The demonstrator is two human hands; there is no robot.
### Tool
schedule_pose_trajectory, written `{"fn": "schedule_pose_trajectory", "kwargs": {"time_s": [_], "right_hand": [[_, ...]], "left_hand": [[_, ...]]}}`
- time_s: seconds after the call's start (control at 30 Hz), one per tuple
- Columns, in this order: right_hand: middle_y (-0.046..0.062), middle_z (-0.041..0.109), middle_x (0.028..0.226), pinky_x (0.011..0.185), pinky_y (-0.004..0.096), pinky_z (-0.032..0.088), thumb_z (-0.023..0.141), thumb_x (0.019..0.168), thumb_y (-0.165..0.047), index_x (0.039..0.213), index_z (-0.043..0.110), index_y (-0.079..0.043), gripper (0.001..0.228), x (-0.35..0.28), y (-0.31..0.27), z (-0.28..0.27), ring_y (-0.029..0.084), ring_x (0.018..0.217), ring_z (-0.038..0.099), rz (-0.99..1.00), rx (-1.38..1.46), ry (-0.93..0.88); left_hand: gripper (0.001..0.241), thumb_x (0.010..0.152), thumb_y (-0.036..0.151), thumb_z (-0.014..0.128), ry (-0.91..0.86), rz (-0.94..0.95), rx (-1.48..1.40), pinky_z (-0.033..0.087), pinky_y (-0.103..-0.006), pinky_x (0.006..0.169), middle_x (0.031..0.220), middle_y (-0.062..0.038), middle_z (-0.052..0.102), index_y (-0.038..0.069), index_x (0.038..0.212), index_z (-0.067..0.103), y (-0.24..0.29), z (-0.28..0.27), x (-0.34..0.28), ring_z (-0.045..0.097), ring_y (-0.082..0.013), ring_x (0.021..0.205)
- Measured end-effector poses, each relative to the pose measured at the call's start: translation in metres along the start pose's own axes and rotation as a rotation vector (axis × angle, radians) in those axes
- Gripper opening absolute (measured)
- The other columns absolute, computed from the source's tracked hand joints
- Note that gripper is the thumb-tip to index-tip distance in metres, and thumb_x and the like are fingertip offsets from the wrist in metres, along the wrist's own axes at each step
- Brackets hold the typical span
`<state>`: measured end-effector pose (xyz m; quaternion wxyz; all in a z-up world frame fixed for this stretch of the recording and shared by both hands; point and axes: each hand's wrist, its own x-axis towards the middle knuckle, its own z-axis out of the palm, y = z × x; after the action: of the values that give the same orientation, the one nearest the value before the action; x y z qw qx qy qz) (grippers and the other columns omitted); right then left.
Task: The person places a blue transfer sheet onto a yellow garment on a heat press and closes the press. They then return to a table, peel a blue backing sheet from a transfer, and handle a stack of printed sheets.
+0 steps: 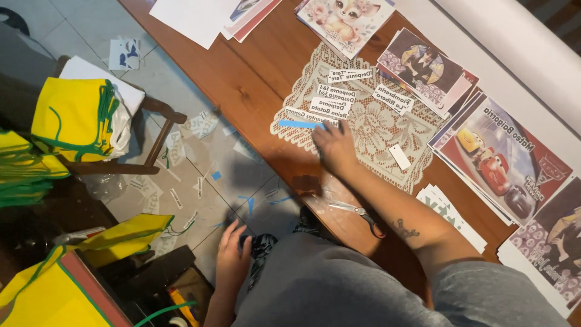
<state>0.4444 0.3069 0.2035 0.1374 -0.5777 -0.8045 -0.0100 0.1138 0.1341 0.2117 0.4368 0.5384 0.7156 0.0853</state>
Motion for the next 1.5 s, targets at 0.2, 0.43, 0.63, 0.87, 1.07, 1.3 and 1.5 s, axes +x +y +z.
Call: {"fn": "schedule_pose_trajectory", "kwargs": {"time_s": [0.2, 0.43, 0.63, 0.87, 1.07, 1.3, 1.5], "right_hand": [[0.007, 0.056, 0.152, 0.122, 0.052, 0.029, 0.053, 0.101, -0.017, 0.144, 0.054, -0.011, 0.043, 0.004, -0.029, 0.035, 0.026, 0.140, 0.050, 0.093, -0.019, -0.185], [0.012, 0.060, 0.148, 0.114, 0.058, 0.038, 0.068, 0.072, -0.085, 0.146, 0.056, -0.008, 0.108, 0.005, -0.080, 0.091, 0.030, 0.137, 0.055, -0.067, -0.192, 0.040], [0.010, 0.068, 0.117, 0.098, 0.059, 0.047, 0.065, 0.098, -0.029, 0.126, 0.071, -0.009, 0.036, -0.020, -0.084, 0.108, 0.033, 0.122, 0.062, -0.329, 0.044, 0.334], [-0.003, 0.065, 0.079, 0.079, 0.039, 0.047, 0.067, 0.086, -0.025, 0.084, 0.068, -0.023, 0.002, -0.017, -0.085, 0.082, 0.024, 0.083, 0.064, 0.024, 0.473, 0.178], [0.011, 0.075, 0.079, 0.073, 0.039, 0.064, 0.076, 0.093, -0.010, 0.094, 0.072, -0.005, 0.006, 0.002, -0.103, 0.004, 0.022, 0.073, 0.076, 0.888, 1.783, 0.035], [0.026, 0.075, 0.105, 0.103, 0.055, 0.051, 0.081, 0.082, 0.006, 0.091, 0.068, 0.004, 0.016, -0.005, -0.136, -0.063, 0.042, 0.117, 0.068, 0.152, 1.700, 0.028], [0.027, 0.071, 0.121, 0.111, 0.055, 0.043, 0.088, 0.078, -0.011, 0.077, 0.082, -0.007, 0.007, 0.007, -0.155, -0.087, 0.047, 0.125, 0.062, -0.488, 1.437, -0.008]], "left_hand": [[0.049, 0.100, 0.041, 0.049, 0.017, 0.032, 0.029, 0.044, -0.0508, 0.109, 0.158, -0.001, 0.044, 0.015, 0.139, 0.061, -0.020, 0.012, 0.002, 0.046, -0.0266, 0.142], [0.043, 0.100, 0.030, 0.057, 0.008, 0.041, 0.026, 0.046, -0.0465, 0.110, 0.157, -0.001, 0.048, 0.012, 0.139, 0.061, -0.021, 0.024, 0.006, 0.051, -0.0244, 0.138], [0.042, 0.099, 0.032, 0.056, 0.088, 0.101, -0.020, 0.056, -0.0476, 0.091, 0.151, -0.006, 0.054, 0.009, 0.134, 0.064, -0.044, 0.036, 0.010, 0.065, -0.0256, 0.121], [0.037, 0.098, 0.028, 0.065, 0.107, 0.027, -0.218, 0.054, -0.0473, 0.100, 0.135, -0.010, 0.067, 0.014, 0.132, 0.069, -0.040, 0.035, 0.018, 0.063, -0.0291, 0.125], [0.032, 0.098, 0.030, 0.069, 0.000, 0.181, -0.729, 0.056, -0.0494, 0.098, 0.115, -0.018, 0.078, 0.010, 0.121, 0.078, 0.052, -0.014, 0.000, 0.071, -0.0350, 0.116], [0.044, 0.102, 0.034, 0.061, -0.024, 0.150, -1.318, 0.057, -0.0484, 0.100, 0.120, -0.021, 0.076, -0.001, 0.126, 0.073, 0.095, -0.032, -0.021, 0.070, -0.0328, 0.118], [0.024, 0.098, 0.021, 0.070, 0.156, 0.145, -1.513, 0.065, -0.0466, 0.087, 0.093, -0.018, 0.080, -0.003, 0.095, 0.074, 0.100, -0.057, -0.039, 0.078, -0.0265, 0.089]]}}
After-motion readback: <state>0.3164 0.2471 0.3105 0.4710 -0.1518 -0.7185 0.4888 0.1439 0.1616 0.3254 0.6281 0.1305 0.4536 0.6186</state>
